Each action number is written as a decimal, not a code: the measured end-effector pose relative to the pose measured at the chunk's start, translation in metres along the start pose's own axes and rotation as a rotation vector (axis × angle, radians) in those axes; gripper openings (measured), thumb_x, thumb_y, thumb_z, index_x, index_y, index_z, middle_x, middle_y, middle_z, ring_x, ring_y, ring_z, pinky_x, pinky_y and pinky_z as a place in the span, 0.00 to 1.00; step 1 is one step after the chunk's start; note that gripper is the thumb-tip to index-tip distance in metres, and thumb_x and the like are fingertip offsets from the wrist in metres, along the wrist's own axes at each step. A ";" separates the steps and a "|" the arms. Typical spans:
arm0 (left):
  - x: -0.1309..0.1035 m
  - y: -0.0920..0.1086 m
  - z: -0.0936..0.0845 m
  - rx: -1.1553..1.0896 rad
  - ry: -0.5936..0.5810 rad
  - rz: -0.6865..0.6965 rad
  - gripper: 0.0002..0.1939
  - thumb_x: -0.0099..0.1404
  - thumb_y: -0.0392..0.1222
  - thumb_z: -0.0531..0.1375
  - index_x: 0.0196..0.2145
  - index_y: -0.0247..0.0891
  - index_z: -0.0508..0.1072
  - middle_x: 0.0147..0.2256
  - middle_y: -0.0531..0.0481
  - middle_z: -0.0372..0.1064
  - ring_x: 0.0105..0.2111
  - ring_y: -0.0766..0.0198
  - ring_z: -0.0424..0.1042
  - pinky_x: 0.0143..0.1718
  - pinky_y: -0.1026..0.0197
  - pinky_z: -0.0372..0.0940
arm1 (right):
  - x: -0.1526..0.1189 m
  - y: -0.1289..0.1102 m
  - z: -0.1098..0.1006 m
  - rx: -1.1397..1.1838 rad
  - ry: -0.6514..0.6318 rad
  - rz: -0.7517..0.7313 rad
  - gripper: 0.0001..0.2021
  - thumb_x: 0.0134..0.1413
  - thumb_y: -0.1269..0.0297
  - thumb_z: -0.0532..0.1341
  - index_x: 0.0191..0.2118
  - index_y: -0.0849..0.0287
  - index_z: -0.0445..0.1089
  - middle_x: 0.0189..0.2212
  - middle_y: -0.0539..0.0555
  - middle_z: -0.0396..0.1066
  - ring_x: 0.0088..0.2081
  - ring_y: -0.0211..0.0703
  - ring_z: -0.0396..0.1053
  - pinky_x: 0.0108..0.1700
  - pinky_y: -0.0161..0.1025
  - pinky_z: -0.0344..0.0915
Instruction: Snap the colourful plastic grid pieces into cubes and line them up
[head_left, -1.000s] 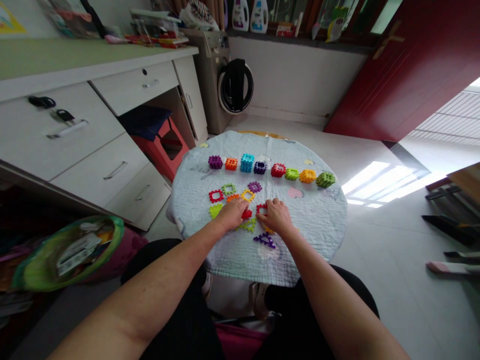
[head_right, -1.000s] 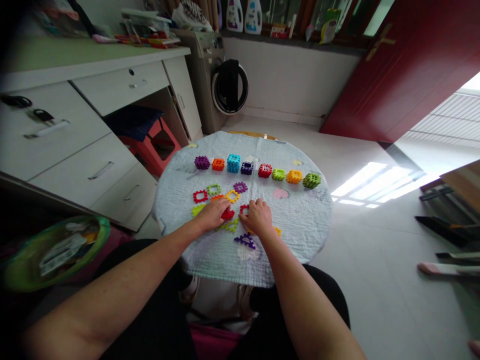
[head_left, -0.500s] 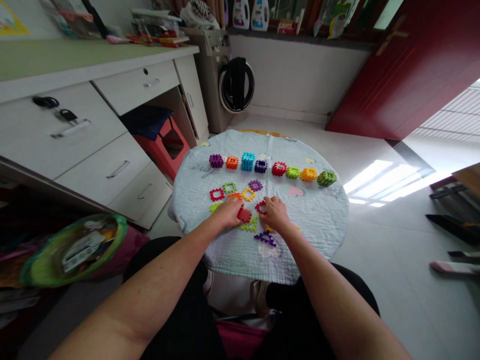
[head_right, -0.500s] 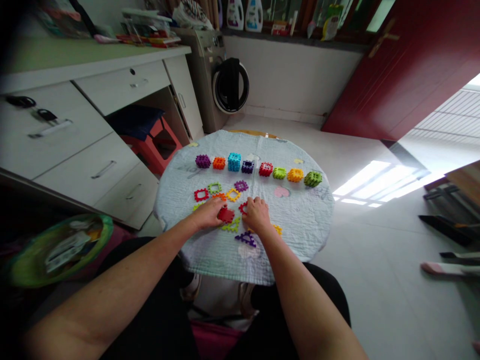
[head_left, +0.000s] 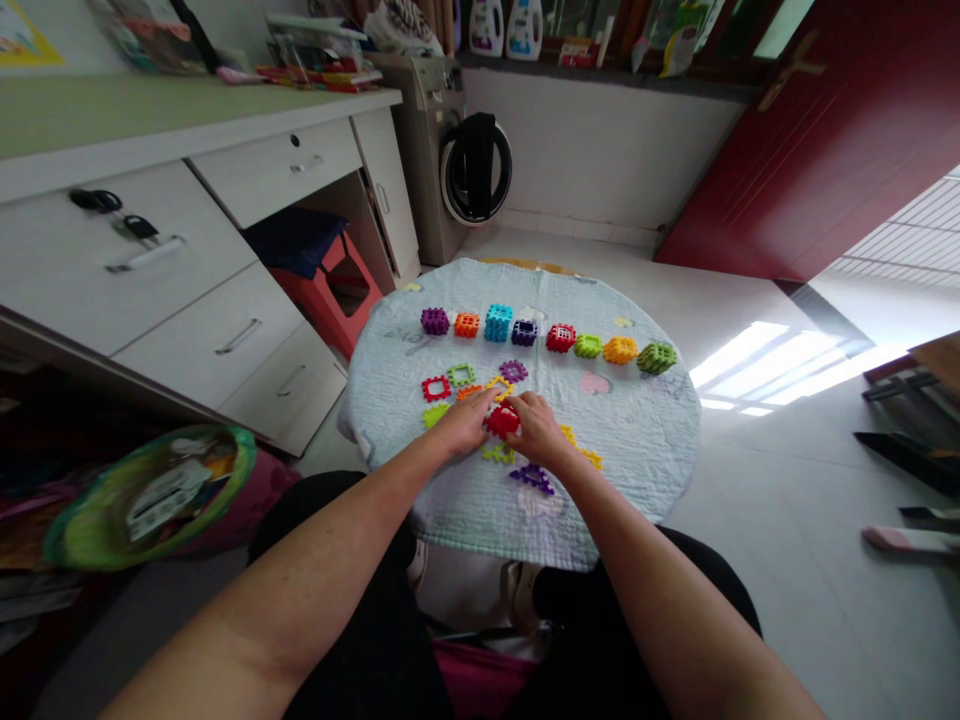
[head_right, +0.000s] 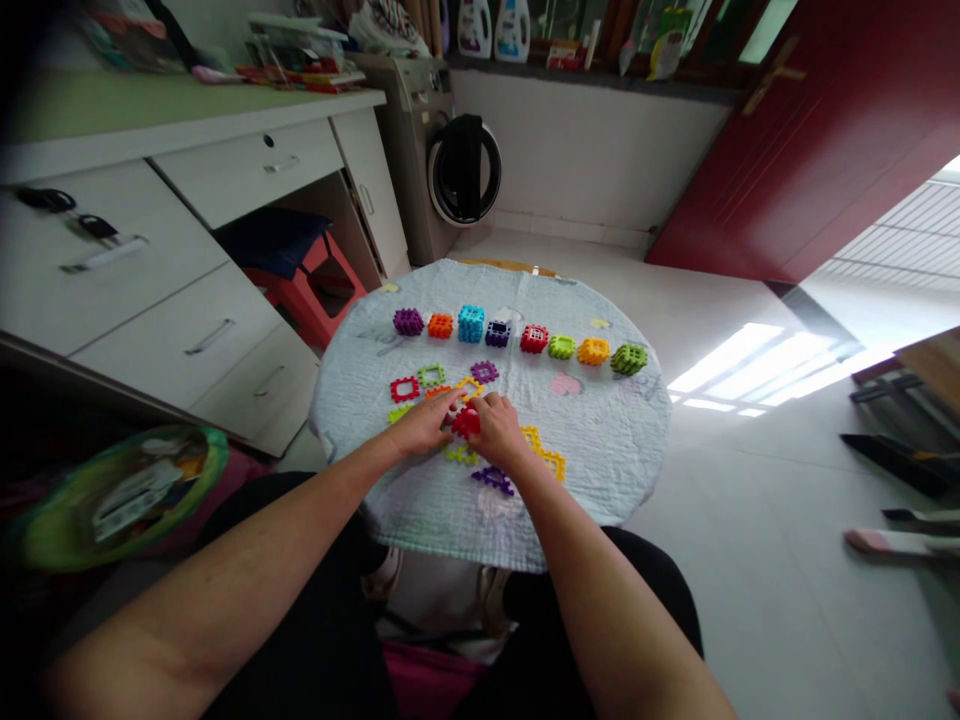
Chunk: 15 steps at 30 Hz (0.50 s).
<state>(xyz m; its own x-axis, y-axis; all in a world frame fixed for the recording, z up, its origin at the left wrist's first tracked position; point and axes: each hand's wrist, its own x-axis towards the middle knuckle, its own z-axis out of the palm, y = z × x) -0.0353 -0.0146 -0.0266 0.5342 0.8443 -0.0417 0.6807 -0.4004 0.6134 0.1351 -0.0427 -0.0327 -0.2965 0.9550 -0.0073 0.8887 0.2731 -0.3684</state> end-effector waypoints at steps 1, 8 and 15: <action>-0.002 -0.001 -0.002 0.016 -0.007 -0.011 0.38 0.49 0.25 0.59 0.58 0.38 0.60 0.55 0.43 0.65 0.54 0.57 0.65 0.57 0.55 0.60 | 0.001 -0.001 0.002 -0.013 -0.018 -0.001 0.24 0.49 0.66 0.61 0.54 0.57 0.64 0.47 0.58 0.64 0.48 0.49 0.60 0.48 0.42 0.57; -0.011 -0.001 -0.014 0.166 -0.085 -0.060 0.34 0.50 0.25 0.57 0.56 0.37 0.61 0.55 0.42 0.65 0.54 0.57 0.66 0.55 0.57 0.61 | 0.003 -0.004 0.008 -0.044 -0.073 -0.025 0.23 0.48 0.69 0.59 0.53 0.55 0.65 0.50 0.58 0.64 0.48 0.50 0.60 0.49 0.43 0.58; -0.011 0.001 -0.021 0.263 -0.113 -0.081 0.26 0.53 0.28 0.57 0.51 0.36 0.66 0.50 0.44 0.70 0.48 0.57 0.70 0.47 0.60 0.64 | 0.002 -0.014 0.005 -0.061 0.004 0.056 0.28 0.49 0.53 0.61 0.55 0.59 0.62 0.49 0.60 0.64 0.49 0.53 0.60 0.50 0.45 0.57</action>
<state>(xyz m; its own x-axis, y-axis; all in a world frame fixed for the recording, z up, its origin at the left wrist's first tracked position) -0.0512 -0.0170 -0.0093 0.5156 0.8379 -0.1791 0.8219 -0.4246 0.3797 0.1200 -0.0451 -0.0324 -0.2440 0.9695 -0.0224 0.9235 0.2253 -0.3106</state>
